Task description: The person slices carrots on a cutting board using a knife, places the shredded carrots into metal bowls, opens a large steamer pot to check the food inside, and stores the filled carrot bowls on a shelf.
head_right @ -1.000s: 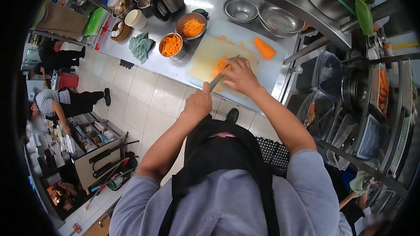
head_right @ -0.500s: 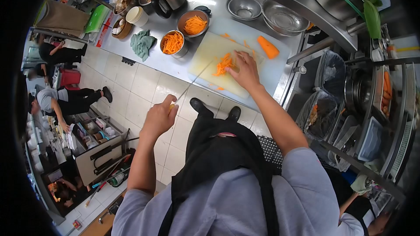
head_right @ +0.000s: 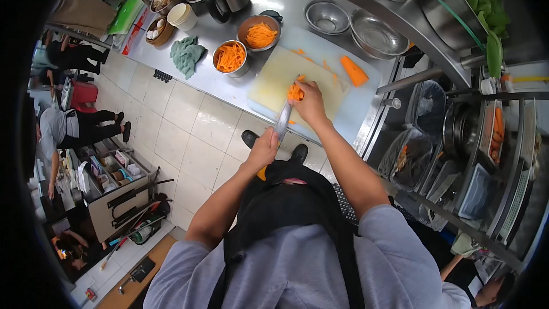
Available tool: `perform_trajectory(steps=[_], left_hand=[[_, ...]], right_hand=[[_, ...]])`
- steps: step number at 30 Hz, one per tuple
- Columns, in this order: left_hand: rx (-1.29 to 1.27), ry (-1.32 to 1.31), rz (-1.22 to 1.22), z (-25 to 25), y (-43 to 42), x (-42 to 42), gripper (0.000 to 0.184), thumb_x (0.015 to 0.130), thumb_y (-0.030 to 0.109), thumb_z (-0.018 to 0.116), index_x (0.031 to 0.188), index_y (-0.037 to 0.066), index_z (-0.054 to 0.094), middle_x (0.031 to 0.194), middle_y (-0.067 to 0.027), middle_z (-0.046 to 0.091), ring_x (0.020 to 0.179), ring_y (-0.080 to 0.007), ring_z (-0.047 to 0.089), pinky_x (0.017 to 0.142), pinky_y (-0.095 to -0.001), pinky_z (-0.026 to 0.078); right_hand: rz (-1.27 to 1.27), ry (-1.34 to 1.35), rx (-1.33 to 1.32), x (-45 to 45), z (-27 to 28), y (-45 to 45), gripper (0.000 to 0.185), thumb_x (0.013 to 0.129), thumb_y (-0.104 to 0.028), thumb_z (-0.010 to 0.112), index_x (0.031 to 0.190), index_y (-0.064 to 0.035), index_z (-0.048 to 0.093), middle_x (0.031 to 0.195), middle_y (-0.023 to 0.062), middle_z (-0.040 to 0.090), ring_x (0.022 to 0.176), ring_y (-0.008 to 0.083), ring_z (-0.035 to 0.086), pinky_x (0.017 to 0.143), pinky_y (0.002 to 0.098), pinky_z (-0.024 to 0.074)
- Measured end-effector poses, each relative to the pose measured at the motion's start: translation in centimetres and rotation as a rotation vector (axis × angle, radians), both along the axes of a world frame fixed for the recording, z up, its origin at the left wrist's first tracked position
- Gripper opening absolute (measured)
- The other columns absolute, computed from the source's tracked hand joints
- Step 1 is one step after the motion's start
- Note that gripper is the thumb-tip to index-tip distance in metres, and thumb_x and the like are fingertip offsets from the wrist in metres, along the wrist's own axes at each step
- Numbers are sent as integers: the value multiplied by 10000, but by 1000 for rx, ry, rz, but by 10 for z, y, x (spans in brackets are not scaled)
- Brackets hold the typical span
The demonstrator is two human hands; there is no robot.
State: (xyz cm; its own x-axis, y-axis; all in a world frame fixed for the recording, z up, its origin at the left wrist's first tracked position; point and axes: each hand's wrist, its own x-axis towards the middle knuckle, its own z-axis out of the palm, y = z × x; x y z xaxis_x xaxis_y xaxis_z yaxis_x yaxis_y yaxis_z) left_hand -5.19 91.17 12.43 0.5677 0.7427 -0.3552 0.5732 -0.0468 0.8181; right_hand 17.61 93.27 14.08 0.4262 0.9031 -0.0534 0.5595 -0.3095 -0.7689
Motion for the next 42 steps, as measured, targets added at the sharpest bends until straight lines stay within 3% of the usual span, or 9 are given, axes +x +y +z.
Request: perform_trajectory(steps=[4, 6, 7, 10, 16, 27, 33, 36, 42], left_hand=[[-23, 16, -17, 21, 13, -2, 249, 1087, 267, 426, 1067, 36, 517, 862, -321, 658, 866, -577, 608, 761, -643, 466], [149, -63, -40, 34, 22, -9, 241, 1093, 264, 446, 1062, 34, 511, 783, -284, 649, 708, -493, 655, 646, -547, 513], [81, -33, -35, 56, 30, -12, 254, 1087, 277, 428, 1090, 40, 520, 848, -314, 660, 823, -562, 621, 741, -644, 463], [105, 20, -12, 104, 57, -30, 238, 1084, 266, 439, 1094, 43, 520, 820, -311, 655, 797, -563, 617, 727, -640, 464], [152, 197, 91, 173, 122, -72, 225, 1088, 239, 455, 1019, 31, 507, 834, -263, 674, 808, -516, 644, 697, -562, 491], [410, 604, 85, 164, 161, -97, 185, 1059, 240, 481, 1043, 57, 504, 705, -257, 668, 691, -501, 668, 647, -612, 520], [353, 356, -14, 178, 159, -108, 173, 1063, 251, 486, 1045, 78, 489, 713, -241, 671, 695, -489, 662, 649, -614, 504], [316, 334, -135, 174, 140, -95, 176, 1062, 265, 503, 1041, 91, 491, 723, -241, 670, 715, -483, 660, 647, -607, 499], [462, 400, -267, 114, 125, -42, 435, 1026, 307, 577, 1451, 226, 526, 822, -180, 698, 736, -417, 701, 664, -543, 564]], right_hand=[[-7, 14, 39, 4, -6, 3, 667, 714, -111, 907, 1333, -43, 667, 1194, 171, 651, 1082, 300, 671, 952, 368, 540], [-11, 78, 36, -1, 3, 13, 660, 722, -106, 903, 1335, -40, 666, 1202, 161, 652, 1094, 282, 671, 956, 361, 540], [-35, 135, 22, -4, 11, 20, 652, 730, -100, 899, 1336, -37, 665, 1210, 151, 653, 1105, 264, 672, 961, 355, 540], [33, 164, 116, -20, 35, 54, 639, 748, -88, 889, 1343, -38, 661, 1201, 141, 655, 1112, 246, 674, 975, 337, 536], [141, 348, 263, -74, 64, 153, 651, 731, -133, 889, 1332, -30, 663, 1238, 196, 661, 1135, 349, 657, 1016, 397, 515], [247, -194, 63, -92, 73, 198, 457, 842, -30, 713, 1298, -53, 690, 1124, 250, 721, 1040, 382, 706, 939, 425, 546], [-85, -11, 146, -2, 79, 134, 187, 840, -10, 664, 1001, -49, 751, 987, 185, 745, 879, 347, 725, 797, 420, 581], [-155, -247, 81, 81, 31, 71, 251, 836, 3, 632, 1059, -28, 742, 980, 189, 729, 936, 360, 706, 845, 434, 568], [-181, -587, -92, 111, -25, 10, 338, 740, 63, 596, 1062, 37, 695, 1035, 239, 685, 1098, 390, 634, 957, 461, 514]])
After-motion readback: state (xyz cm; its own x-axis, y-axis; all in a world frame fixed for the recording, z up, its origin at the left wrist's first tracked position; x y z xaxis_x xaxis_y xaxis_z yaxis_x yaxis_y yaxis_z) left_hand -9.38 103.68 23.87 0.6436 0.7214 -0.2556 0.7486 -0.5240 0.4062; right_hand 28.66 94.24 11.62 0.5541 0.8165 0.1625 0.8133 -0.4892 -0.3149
